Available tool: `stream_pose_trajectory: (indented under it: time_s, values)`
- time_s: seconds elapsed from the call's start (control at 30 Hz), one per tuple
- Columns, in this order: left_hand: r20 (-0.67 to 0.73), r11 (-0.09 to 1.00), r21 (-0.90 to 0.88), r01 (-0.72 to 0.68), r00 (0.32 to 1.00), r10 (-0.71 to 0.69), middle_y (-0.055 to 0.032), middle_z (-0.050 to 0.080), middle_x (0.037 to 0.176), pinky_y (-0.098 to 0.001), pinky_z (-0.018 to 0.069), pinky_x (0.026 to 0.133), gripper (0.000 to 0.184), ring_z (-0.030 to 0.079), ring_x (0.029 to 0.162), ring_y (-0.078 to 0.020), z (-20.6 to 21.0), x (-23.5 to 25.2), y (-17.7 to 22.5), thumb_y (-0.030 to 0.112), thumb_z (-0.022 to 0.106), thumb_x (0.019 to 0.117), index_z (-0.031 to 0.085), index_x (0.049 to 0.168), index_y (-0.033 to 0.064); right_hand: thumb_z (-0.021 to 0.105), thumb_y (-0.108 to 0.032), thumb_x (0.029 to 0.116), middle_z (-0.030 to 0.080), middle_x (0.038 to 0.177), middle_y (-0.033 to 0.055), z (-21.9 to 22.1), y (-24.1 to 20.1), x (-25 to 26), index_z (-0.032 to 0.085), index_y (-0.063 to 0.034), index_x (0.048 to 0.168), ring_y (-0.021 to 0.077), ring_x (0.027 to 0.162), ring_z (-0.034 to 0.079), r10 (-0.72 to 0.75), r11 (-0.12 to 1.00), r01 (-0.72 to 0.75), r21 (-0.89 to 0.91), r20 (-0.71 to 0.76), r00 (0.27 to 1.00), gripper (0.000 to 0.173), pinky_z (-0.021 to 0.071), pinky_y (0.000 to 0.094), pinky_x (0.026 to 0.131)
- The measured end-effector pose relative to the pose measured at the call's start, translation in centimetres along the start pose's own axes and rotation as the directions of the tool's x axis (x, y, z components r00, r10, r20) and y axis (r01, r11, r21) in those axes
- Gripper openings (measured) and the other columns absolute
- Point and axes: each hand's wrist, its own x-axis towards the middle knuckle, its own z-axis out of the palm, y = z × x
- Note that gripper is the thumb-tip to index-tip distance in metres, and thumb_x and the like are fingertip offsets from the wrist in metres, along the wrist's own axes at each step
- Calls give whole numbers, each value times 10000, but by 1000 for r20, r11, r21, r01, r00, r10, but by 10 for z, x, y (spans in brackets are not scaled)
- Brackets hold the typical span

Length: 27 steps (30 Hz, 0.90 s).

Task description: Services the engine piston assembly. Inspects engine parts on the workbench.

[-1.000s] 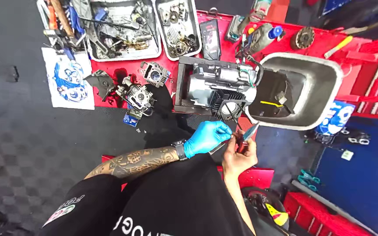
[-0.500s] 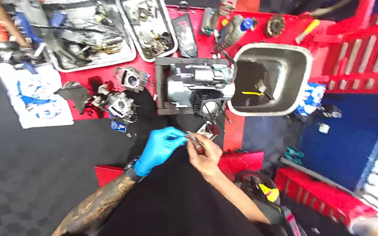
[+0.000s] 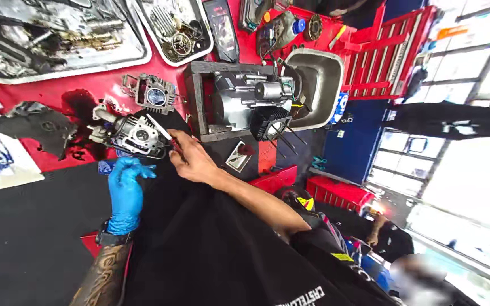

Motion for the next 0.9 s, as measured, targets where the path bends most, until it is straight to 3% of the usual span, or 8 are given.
stream_pose_trajectory:
  time_s: [0.1,0.17,0.27,0.4,0.6,0.7,0.77,0.9]
  values:
    - [-24,998,-58,-6,1000,4,75,640,746,-370,613,799,240,677,729,-105,-27,1,-8,95,338,1004,564,924,114,583,-153,943,658,1241,167,25,-9,36,527,-78,1468,275,1011,693,52,988,-41,-147,71,996,533,598,490,842]
    - [-65,999,-43,6,998,-9,6,656,793,-418,616,827,291,687,775,-154,-45,-1,-5,98,331,1006,593,886,62,637,-225,925,651,1286,144,45,-23,66,553,-129,1453,282,1060,690,82,939,-35,-342,123,989,543,602,508,848]
    - [-129,995,-74,68,989,-77,-46,648,799,-447,612,811,306,679,761,-184,-61,0,-11,94,322,1018,594,914,0,692,-283,876,642,1265,190,68,-34,106,594,-146,1412,365,1085,669,78,848,25,-530,171,982,562,579,580,823]
    - [-172,991,-106,85,980,-102,-36,636,752,-427,622,779,284,677,705,-172,-74,9,-16,97,327,1024,583,970,-12,712,-224,823,639,1245,208,80,-36,153,625,-127,1368,411,1169,614,-13,733,142,-665,196,981,561,540,593,881]
    - [-303,991,-100,91,946,-117,-25,642,734,-383,615,746,267,679,692,-157,-100,37,-29,102,345,1019,586,962,2,842,-196,693,617,1233,249,112,-25,234,619,-74,1312,446,1174,595,76,627,170,-760,277,958,669,535,611,875]
    - [-361,993,-50,106,925,-117,-38,663,764,-363,612,725,244,681,703,-154,-114,62,-35,89,386,1030,607,999,-10,835,-189,710,620,1226,245,127,-14,259,609,-78,1313,445,1136,620,137,606,144,-782,281,950,654,560,607,826]
    - [-389,987,-34,160,907,-160,-54,681,811,-340,597,700,199,681,732,-149,-122,86,-34,92,442,1053,611,1038,-12,832,-144,725,625,1233,247,136,-5,269,609,-73,1314,444,1149,616,135,593,162,-789,296,946,634,553,597,871]
    - [-381,953,137,269,903,-200,-99,722,965,-386,621,823,212,724,862,-176,-140,142,-33,152,556,1023,628,1136,-14,780,-43,800,630,1241,242,148,7,282,586,-63,1343,438,1162,619,94,563,235,-792,344,934,577,549,580,911]
